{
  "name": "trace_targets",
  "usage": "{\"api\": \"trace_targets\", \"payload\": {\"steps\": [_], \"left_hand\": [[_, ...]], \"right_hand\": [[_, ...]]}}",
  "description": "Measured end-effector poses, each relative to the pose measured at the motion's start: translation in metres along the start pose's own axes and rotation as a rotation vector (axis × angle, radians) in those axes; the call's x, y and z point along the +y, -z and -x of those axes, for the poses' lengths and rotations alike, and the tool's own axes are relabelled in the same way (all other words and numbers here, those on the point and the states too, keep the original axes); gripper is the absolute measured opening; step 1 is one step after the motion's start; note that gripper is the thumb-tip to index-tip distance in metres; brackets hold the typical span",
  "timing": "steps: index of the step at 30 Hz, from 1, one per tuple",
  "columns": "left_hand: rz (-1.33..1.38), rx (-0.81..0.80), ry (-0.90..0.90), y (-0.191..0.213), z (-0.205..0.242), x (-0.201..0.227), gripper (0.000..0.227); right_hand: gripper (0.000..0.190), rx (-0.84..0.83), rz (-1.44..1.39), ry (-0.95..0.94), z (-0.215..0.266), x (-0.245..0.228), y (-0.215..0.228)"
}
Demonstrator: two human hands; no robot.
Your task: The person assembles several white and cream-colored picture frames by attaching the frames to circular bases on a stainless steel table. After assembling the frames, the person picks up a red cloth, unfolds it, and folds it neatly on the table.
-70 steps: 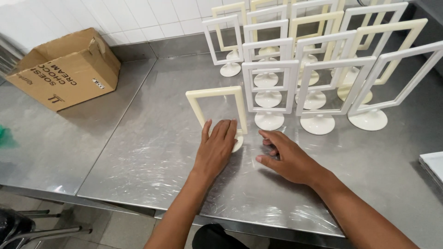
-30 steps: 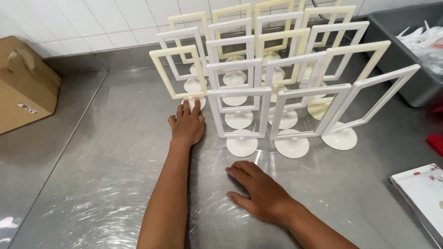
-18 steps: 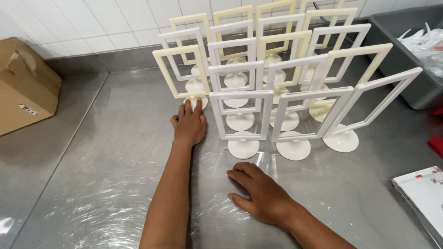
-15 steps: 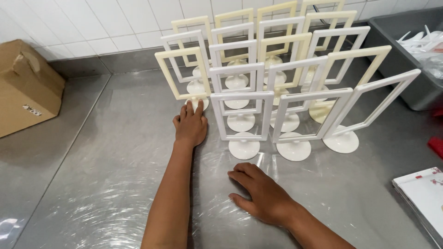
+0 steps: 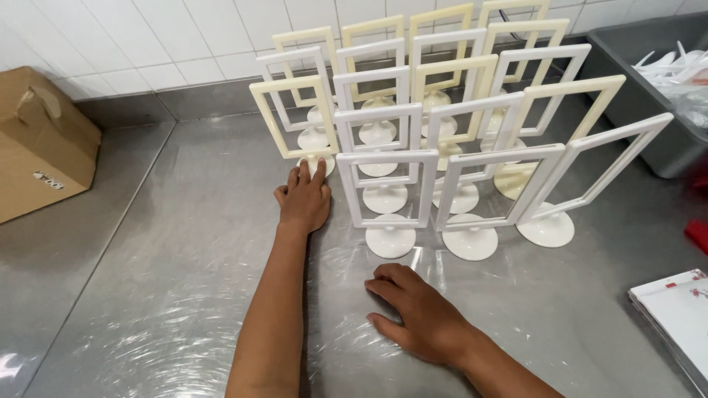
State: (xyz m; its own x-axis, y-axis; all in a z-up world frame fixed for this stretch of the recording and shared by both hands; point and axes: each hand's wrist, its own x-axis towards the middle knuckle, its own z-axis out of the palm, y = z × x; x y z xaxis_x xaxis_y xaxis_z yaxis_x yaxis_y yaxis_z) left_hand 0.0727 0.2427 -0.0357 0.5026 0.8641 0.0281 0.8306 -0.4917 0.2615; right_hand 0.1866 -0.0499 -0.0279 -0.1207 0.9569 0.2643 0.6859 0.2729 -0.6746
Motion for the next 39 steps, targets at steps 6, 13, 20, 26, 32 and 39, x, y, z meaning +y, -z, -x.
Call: {"api": "trace_targets", "payload": {"steps": [6, 13, 20, 26, 32, 39], "left_hand": [[0.013, 0.006, 0.005, 0.001, 0.003, 0.002, 0.061], [0.060, 0.062, -0.031, 0.003, 0.025, 0.004, 0.060], [0.058, 0.028, 0.014, 0.006, 0.043, 0.007, 0.064], [0.060, 0.032, 0.014, 0.006, 0.049, 0.007, 0.063], [0.078, 0.016, 0.149, 0.007, 0.043, 0.009, 0.072], [-0.026, -0.025, 0.169, 0.018, 0.042, 0.015, 0.075]], "right_hand": [[0.044, 0.025, -0.004, 0.043, -0.001, 0.003, -0.001], [0.040, -0.005, -0.021, 0.009, 0.000, -0.001, 0.004], [0.036, -0.030, -0.019, -0.028, 0.004, -0.002, 0.005], [0.031, -0.056, -0.025, -0.082, 0.005, -0.011, 0.009], [0.037, -0.016, -0.017, 0.006, 0.010, -0.007, 0.006], [0.034, -0.037, 0.016, -0.008, 0.006, -0.002, 0.004]]}}
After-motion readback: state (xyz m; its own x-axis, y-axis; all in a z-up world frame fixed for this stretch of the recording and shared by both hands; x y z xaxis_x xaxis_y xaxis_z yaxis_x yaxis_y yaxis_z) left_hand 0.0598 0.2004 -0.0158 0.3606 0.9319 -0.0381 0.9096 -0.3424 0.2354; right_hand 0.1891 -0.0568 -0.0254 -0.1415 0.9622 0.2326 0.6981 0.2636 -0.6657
